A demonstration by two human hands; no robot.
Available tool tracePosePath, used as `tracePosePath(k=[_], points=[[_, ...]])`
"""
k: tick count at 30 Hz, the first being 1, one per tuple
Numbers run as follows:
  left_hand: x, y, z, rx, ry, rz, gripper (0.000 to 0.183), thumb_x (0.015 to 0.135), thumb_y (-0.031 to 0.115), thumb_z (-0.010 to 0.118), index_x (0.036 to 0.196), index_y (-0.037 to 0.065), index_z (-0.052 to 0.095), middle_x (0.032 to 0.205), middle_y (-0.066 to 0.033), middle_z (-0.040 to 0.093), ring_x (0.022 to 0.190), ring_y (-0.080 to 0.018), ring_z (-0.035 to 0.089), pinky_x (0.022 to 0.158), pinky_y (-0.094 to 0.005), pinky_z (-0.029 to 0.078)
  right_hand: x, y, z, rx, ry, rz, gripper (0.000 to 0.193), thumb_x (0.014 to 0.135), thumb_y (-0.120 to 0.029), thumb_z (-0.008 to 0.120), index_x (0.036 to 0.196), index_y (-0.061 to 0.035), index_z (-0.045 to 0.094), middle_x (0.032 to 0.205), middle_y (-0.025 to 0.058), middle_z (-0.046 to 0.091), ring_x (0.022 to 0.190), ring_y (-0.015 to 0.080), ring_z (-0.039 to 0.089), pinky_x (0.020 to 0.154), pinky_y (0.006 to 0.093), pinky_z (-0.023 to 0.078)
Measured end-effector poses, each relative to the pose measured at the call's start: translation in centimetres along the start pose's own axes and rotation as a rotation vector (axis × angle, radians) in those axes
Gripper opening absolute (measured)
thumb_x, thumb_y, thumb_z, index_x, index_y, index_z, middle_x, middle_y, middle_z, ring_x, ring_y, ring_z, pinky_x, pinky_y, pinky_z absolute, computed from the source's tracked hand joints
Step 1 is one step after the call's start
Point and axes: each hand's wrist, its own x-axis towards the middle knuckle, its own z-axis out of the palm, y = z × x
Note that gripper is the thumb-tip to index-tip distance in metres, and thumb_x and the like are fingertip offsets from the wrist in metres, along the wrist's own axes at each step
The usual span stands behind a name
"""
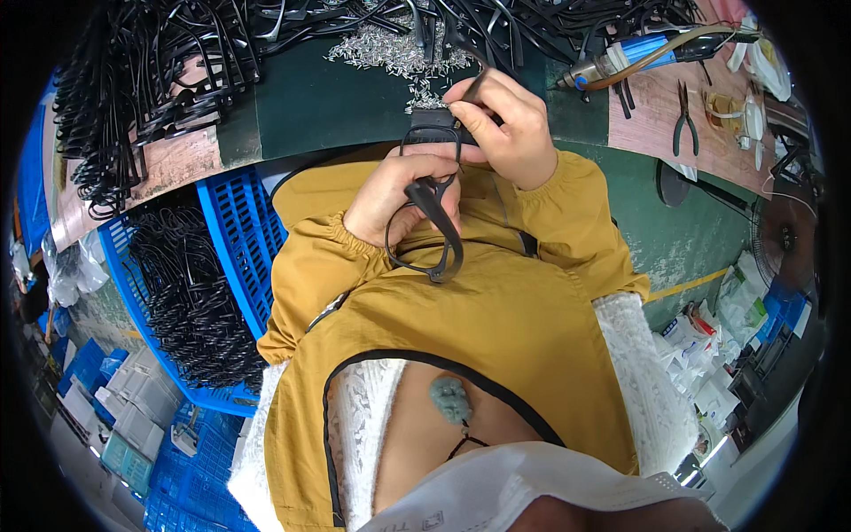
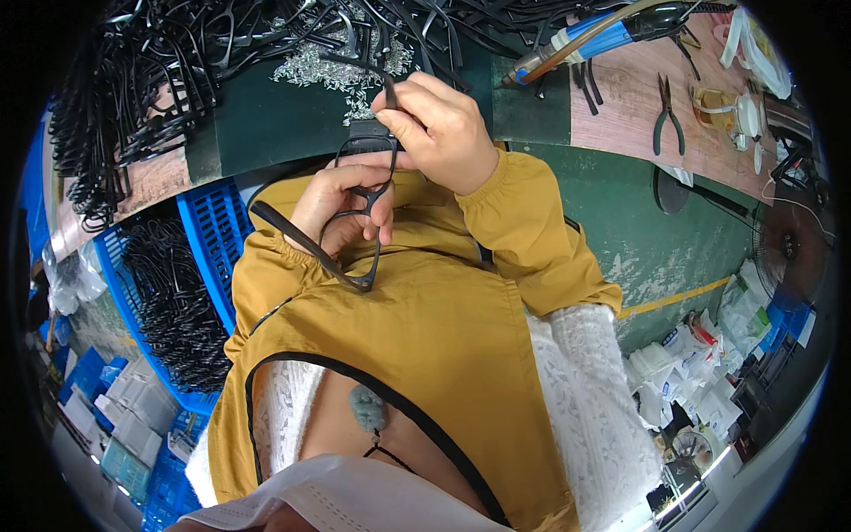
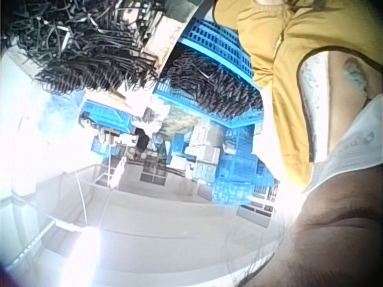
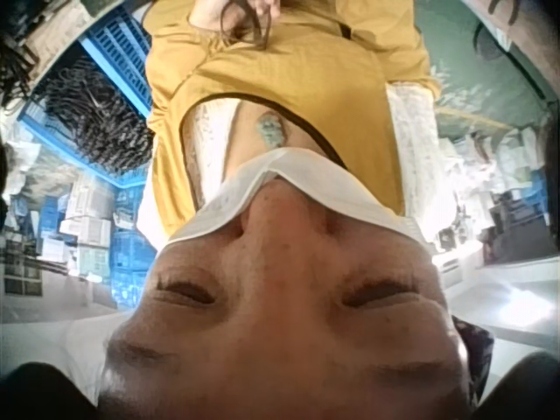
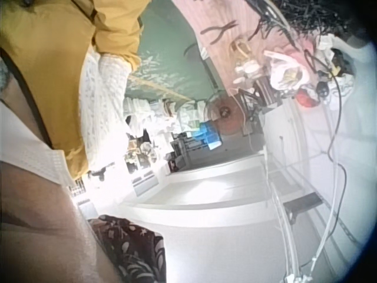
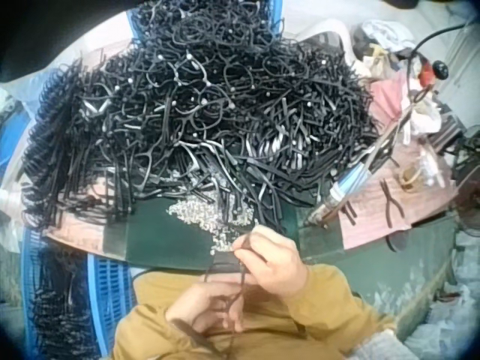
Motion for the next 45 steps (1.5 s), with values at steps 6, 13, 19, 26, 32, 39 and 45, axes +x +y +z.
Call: tracePosePath(k=[6, 13, 19, 26, 32, 39, 45], points=[[-0.7, 0.9, 0.2, 0.137, 0.075, 0.280, 0.059, 0.102, 0.021, 0.047, 0.155, -0.002, 0.037, 0.084, -0.0122, 0.069, 0.061, -0.0194, 0.068, 0.050, -0.0232, 0.054, -1.1, -1.3, -4.9, -0.013, 0.589, -0.228, 0.013, 0.099, -0.006, 0.062, 0.098, 0.0024, 0.071, 0.099, 0.0124, 0.070, 0.078, 0.0204, 0.066, 0.067, 0.0311, 0.053], [0.9, 1.4, 0.9, 0.178, -0.058, 0.360, 0.070, 0.104, 0.028, 0.054, 0.158, -0.006, 0.024, 0.101, -0.0177, 0.072, 0.068, -0.0229, 0.071, 0.054, -0.0269, 0.056, 3.3, 5.3, -9.6, 0.636, 0.758, 0.111, 0.028, 0.106, -0.022, 0.050, 0.125, -0.0020, 0.053, 0.103, 0.0100, 0.059, 0.090, 0.0208, 0.056, 0.078, 0.0344, 0.049], [-0.8, 0.4, -1.0, 0.009, 0.054, 0.374, 0.038, 0.104, 0.018, 0.049, 0.136, -0.001, 0.058, 0.081, -0.0075, 0.065, 0.068, -0.0162, 0.068, 0.056, -0.0230, 0.052, 7.9, 4.4, -7.0, 1.365, 0.215, -0.040, 0.038, 0.103, -0.039, 0.061, 0.125, -0.0078, 0.056, 0.073, -0.0025, 0.040, 0.057, 0.0087, 0.036, 0.048, 0.0235, 0.030], [-0.4, -0.3, -0.7, -0.061, 0.119, 0.225, 0.034, 0.102, 0.018, 0.051, 0.130, 0.002, 0.064, 0.080, -0.0040, 0.065, 0.071, -0.0134, 0.067, 0.060, -0.0229, 0.051, 8.9, 5.2, -1.7, 1.499, 0.309, -0.110, 0.024, 0.103, -0.028, 0.064, 0.109, -0.0064, 0.055, 0.072, 0.0004, 0.042, 0.054, 0.0108, 0.040, 0.045, 0.0248, 0.033], [-0.2, -2.3, 1.2, -0.205, 0.132, -0.076, 0.034, 0.100, 0.023, 0.062, 0.129, 0.005, 0.060, 0.071, -0.0037, 0.061, 0.056, -0.0127, 0.058, 0.048, -0.0226, 0.043, 8.4, 2.5, -3.1, 1.386, 0.350, -0.097, 0.018, 0.104, -0.025, 0.062, 0.106, -0.0094, 0.053, 0.070, -0.0011, 0.043, 0.054, 0.0087, 0.040, 0.044, 0.0234, 0.033], [1.1, -4.3, 0.5, -0.403, 0.106, -0.107, 0.025, 0.104, 0.033, 0.063, 0.127, 0.022, 0.062, 0.073, 0.0033, 0.058, 0.054, -0.0077, 0.053, 0.049, -0.0217, 0.040, 2.3, -1.5, -2.2, 1.126, 0.373, 0.091, 0.026, 0.096, -0.010, 0.063, 0.119, -0.0064, 0.052, 0.068, 0.0063, 0.051, 0.053, 0.0166, 0.052, 0.044, 0.0292, 0.041], [1.2, -4.4, 0.0, -0.352, 0.072, -0.111, 0.019, 0.101, 0.036, 0.065, 0.115, 0.023, 0.061, 0.072, 0.0001, 0.061, 0.056, -0.0070, 0.053, 0.044, -0.0192, 0.035, 2.8, -2.5, -1.0, 1.097, 0.410, 0.143, 0.019, 0.094, -0.006, 0.068, 0.104, -0.0070, 0.051, 0.067, 0.0061, 0.053, 0.051, 0.0152, 0.053, 0.043, 0.0281, 0.039]])
